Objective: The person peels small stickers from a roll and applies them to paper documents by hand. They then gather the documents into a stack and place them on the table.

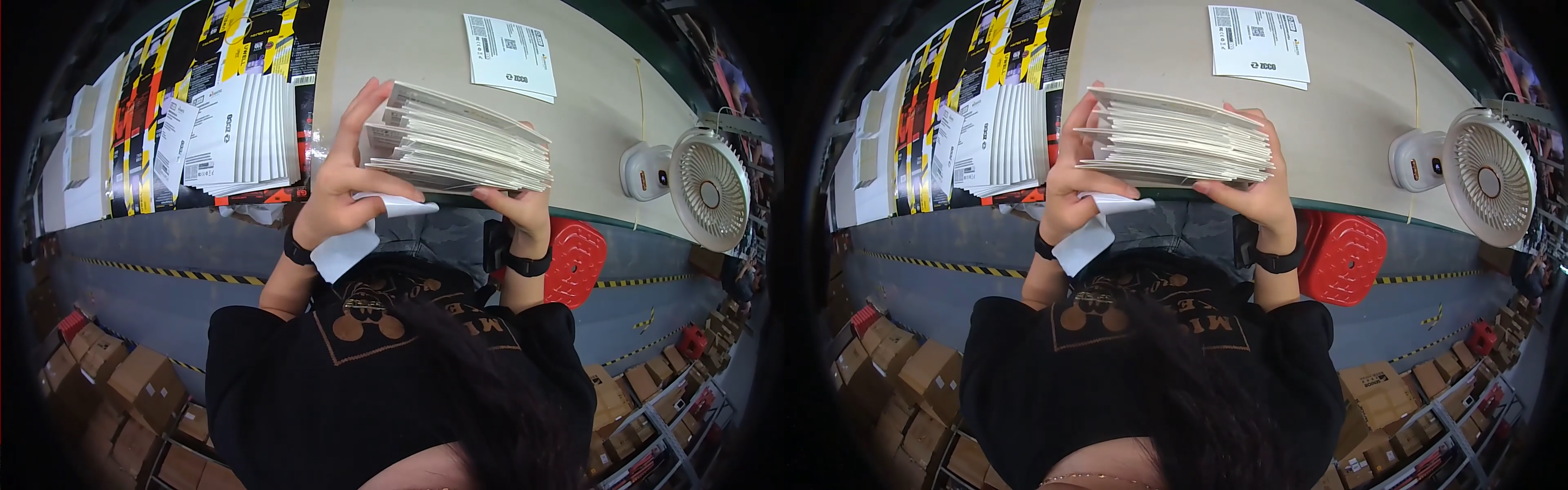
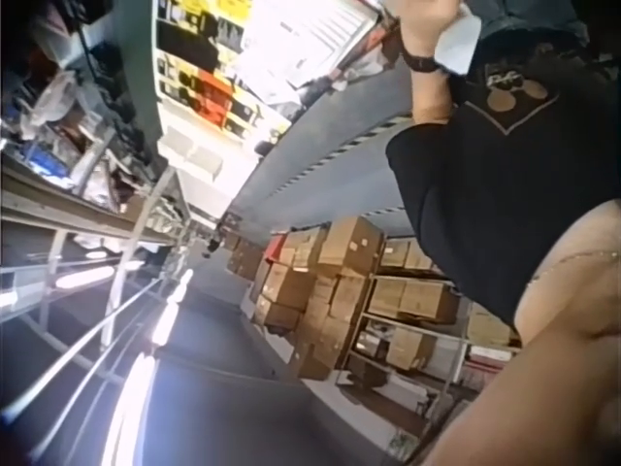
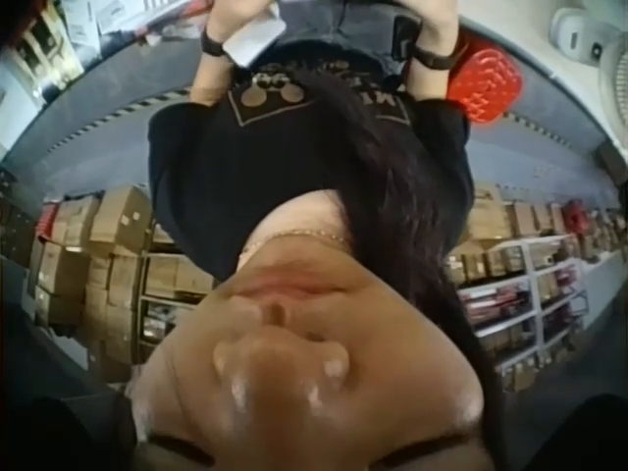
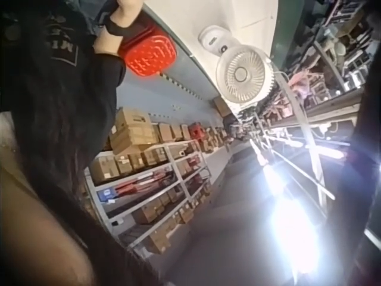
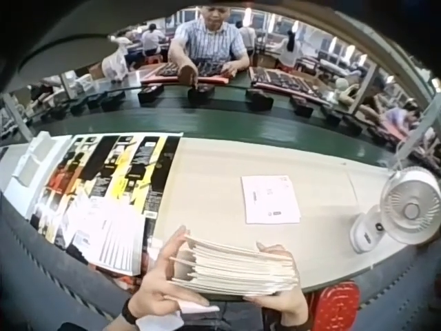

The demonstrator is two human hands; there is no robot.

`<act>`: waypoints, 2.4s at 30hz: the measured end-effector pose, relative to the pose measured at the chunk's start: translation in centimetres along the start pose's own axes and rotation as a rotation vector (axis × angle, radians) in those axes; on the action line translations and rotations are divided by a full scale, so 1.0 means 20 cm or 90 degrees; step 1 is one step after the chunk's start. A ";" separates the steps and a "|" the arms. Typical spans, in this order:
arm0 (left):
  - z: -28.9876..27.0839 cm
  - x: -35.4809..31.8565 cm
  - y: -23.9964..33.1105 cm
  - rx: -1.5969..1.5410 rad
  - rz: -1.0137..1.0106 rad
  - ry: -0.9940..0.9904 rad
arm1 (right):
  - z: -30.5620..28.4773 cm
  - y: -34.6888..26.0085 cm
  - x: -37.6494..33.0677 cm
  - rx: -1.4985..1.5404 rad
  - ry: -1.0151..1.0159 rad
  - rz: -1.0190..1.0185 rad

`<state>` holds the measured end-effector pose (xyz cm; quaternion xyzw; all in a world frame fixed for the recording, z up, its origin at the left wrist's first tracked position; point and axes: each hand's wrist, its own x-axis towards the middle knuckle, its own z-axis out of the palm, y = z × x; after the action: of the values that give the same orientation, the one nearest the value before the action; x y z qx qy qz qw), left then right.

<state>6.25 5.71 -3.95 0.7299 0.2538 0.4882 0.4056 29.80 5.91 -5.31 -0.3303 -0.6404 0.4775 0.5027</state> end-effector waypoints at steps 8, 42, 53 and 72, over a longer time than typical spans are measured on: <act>0.08 -0.05 0.05 0.008 -0.026 0.063 | 0.04 -0.03 0.00 0.083 -0.008 0.049; 0.01 -0.06 0.12 -0.091 -0.100 0.059 | 0.09 -0.02 -0.07 -0.009 0.051 0.050; 0.18 -0.05 0.11 0.072 -0.048 0.043 | 0.14 0.09 -0.05 -0.080 0.114 -0.093; -0.09 -0.07 0.33 0.285 0.012 0.068 | 0.14 0.11 1.20 0.014 0.053 0.317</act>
<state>3.92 1.56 1.26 0.7772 0.3704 0.4610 0.2151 20.38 27.56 0.47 -0.4917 -0.5128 0.5798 0.3989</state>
